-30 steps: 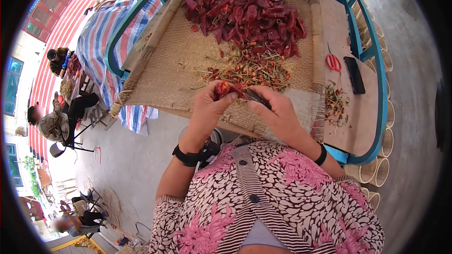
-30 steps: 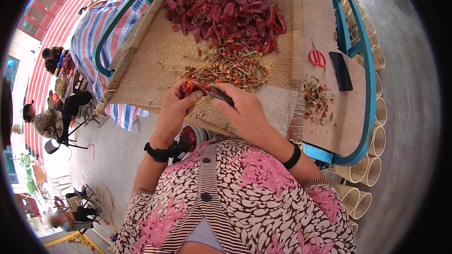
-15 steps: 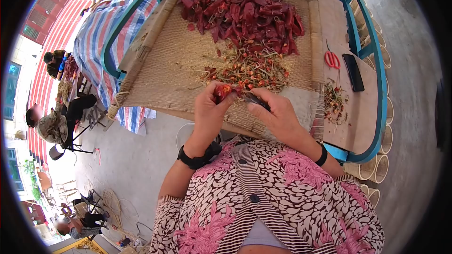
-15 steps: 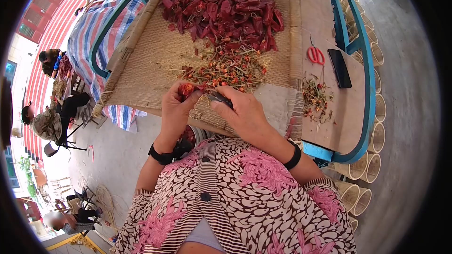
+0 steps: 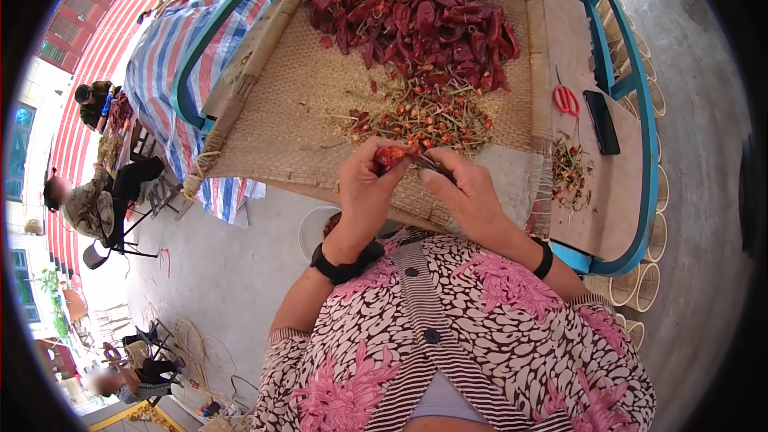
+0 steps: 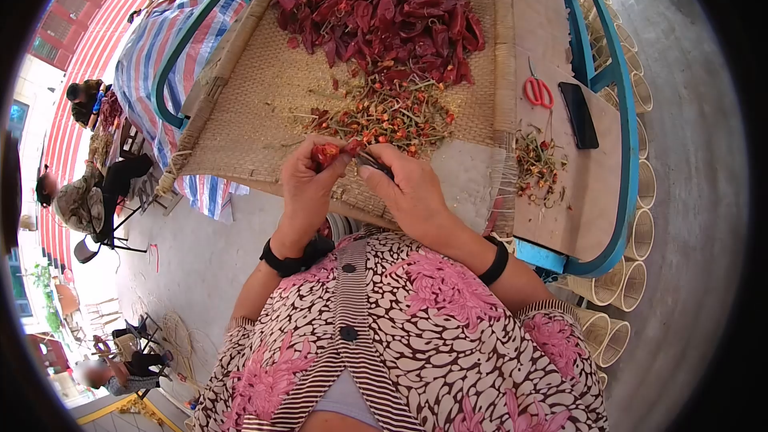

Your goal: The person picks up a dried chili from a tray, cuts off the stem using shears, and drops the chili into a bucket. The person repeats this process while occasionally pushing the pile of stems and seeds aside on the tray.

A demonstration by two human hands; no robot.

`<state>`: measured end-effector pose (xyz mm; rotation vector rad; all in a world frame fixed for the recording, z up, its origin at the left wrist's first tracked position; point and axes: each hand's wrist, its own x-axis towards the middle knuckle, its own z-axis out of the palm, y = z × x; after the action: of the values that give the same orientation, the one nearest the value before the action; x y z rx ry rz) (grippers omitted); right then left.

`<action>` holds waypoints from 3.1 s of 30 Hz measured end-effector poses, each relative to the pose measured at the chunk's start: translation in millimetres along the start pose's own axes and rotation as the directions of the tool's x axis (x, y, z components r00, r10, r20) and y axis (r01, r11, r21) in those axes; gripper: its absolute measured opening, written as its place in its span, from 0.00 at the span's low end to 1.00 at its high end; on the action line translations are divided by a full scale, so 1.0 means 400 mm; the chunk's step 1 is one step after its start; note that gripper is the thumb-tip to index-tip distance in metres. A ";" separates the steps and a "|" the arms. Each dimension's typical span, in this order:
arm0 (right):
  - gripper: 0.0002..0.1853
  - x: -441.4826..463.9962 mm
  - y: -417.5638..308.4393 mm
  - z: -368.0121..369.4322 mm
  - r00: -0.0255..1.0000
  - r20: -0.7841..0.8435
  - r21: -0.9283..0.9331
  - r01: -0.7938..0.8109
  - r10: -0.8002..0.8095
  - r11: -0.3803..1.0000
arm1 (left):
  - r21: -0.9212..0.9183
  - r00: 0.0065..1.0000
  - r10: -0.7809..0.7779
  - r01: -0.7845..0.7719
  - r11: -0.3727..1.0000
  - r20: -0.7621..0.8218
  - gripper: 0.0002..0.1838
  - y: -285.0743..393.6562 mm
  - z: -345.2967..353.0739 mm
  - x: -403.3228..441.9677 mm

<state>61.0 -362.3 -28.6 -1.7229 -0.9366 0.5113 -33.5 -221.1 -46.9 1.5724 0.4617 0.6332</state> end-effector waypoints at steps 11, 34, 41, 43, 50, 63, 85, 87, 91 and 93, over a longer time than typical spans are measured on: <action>0.15 -0.001 -0.013 -0.022 0.935 0.251 0.601 -0.354 0.251 0.716 | -0.359 0.949 -0.275 0.313 0.879 0.154 0.07 0.021 -0.021 -0.016; 0.09 -0.011 0.008 -0.009 0.758 0.635 0.744 -0.652 0.148 0.147 | -0.701 0.864 -0.156 0.484 0.523 0.479 0.11 -0.030 -0.058 -0.044; 0.11 0.024 -0.016 -0.053 0.903 0.418 0.882 -0.429 0.097 0.196 | -0.655 0.816 -0.179 0.554 0.513 0.550 0.10 -0.061 -0.050 -0.071; 0.12 0.022 -0.010 -0.052 0.923 0.352 0.841 -0.386 0.157 0.380 | -0.659 0.862 -0.195 0.487 0.573 0.467 0.10 -0.046 -0.070 -0.057; 0.11 0.016 -0.045 0.001 0.986 0.102 0.399 -0.160 0.130 0.903 | -0.635 0.874 -0.313 0.484 0.602 0.371 0.08 -0.032 -0.060 -0.043; 0.07 0.052 0.012 -0.054 0.942 0.026 0.719 -0.251 0.336 0.648 | -0.155 0.750 -0.513 0.615 0.773 0.417 0.10 0.010 -0.141 -0.106; 0.07 0.014 0.026 -0.057 0.876 -0.118 0.611 -0.308 0.468 0.730 | 0.705 0.697 -0.714 0.539 0.461 -0.066 0.37 -0.687 -0.546 -0.326; 0.06 0.001 0.020 -0.064 0.884 -0.108 0.600 -0.307 0.455 0.739 | 0.656 0.620 -0.721 0.409 0.635 0.310 0.29 -0.426 -0.513 -0.243; 0.06 -0.020 0.016 -0.059 0.877 -0.097 0.613 -0.320 0.470 0.723 | 0.426 0.665 -0.498 0.287 0.858 0.557 0.20 -0.044 -0.418 -0.121; 0.06 -0.026 0.004 -0.052 0.878 -0.065 0.607 -0.342 0.475 0.717 | 0.524 0.685 -0.451 0.118 0.844 0.573 0.19 0.144 -0.378 -0.041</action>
<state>70.4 -383.2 -23.9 -1.3660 -0.1739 0.7906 -147.1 -121.5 12.9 1.9770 0.2908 -0.3642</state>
